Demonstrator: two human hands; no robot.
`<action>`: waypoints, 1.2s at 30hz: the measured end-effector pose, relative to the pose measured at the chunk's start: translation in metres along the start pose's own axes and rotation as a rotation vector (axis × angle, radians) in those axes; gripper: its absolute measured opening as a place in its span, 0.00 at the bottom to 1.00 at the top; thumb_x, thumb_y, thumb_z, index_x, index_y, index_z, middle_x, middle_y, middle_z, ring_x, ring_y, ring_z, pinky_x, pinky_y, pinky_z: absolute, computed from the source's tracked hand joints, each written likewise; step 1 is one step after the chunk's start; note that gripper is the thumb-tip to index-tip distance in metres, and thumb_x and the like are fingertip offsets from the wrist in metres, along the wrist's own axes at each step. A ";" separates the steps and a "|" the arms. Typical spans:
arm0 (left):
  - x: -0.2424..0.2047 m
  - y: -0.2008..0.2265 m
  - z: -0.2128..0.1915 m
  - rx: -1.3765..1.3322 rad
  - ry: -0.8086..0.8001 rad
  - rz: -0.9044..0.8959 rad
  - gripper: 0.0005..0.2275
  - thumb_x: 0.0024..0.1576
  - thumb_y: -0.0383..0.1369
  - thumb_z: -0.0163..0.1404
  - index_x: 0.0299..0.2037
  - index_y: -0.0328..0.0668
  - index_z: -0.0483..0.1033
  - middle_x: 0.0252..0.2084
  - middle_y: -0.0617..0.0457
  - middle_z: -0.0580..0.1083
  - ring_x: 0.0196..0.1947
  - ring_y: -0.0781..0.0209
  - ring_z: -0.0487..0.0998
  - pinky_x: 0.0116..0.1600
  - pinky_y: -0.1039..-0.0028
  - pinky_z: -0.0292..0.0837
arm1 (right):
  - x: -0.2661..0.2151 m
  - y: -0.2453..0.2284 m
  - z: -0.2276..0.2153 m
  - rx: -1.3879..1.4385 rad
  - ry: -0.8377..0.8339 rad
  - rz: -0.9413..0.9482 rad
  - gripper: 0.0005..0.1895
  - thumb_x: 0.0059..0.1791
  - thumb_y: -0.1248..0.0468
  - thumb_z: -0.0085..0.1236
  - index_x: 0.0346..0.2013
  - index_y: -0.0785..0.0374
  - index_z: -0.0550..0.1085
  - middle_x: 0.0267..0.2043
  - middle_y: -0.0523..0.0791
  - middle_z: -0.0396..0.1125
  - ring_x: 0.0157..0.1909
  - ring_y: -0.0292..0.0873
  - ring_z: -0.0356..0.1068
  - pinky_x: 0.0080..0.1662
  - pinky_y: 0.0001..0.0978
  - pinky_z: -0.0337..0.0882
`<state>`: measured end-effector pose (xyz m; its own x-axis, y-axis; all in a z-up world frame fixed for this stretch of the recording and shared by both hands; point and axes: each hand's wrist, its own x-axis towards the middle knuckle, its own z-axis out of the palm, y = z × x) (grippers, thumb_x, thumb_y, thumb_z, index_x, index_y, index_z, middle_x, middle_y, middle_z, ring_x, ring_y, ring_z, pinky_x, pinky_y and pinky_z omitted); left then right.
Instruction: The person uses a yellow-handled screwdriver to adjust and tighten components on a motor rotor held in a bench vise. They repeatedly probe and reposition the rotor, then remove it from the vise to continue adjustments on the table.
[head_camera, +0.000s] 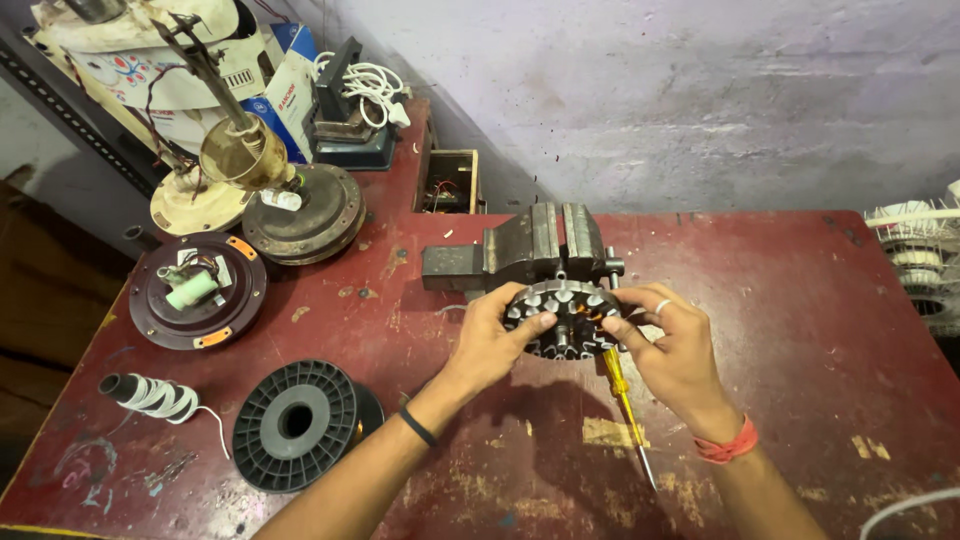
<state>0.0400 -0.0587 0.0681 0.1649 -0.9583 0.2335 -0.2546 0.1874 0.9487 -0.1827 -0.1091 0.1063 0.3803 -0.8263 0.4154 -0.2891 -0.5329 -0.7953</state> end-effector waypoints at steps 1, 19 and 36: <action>0.004 0.001 0.002 0.001 -0.002 0.013 0.12 0.55 0.34 0.62 0.43 0.34 0.79 0.32 0.54 0.80 0.33 0.72 0.75 0.40 0.75 0.74 | 0.000 0.006 0.001 0.059 0.009 0.011 0.14 0.47 0.71 0.63 0.47 0.69 0.77 0.45 0.46 0.73 0.44 0.37 0.75 0.44 0.27 0.77; 0.044 0.012 -0.015 0.273 -0.226 0.303 0.15 0.52 0.30 0.62 0.46 0.34 0.74 0.39 0.43 0.76 0.38 0.46 0.77 0.43 0.64 0.72 | 0.005 0.034 0.018 0.159 0.144 0.140 0.14 0.48 0.73 0.62 0.48 0.71 0.76 0.46 0.44 0.71 0.48 0.35 0.72 0.49 0.28 0.77; 0.046 -0.005 -0.006 0.133 -0.121 0.395 0.13 0.56 0.26 0.58 0.49 0.33 0.71 0.42 0.41 0.75 0.42 0.42 0.78 0.46 0.63 0.74 | -0.025 0.102 0.022 0.265 0.074 0.756 0.27 0.45 0.71 0.62 0.58 0.66 0.68 0.44 0.51 0.73 0.39 0.42 0.76 0.37 0.36 0.78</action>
<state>0.0545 -0.1019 0.0754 -0.0805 -0.8384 0.5391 -0.3976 0.5230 0.7539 -0.2028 -0.1389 0.0048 0.1033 -0.9611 -0.2563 -0.2230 0.2287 -0.9476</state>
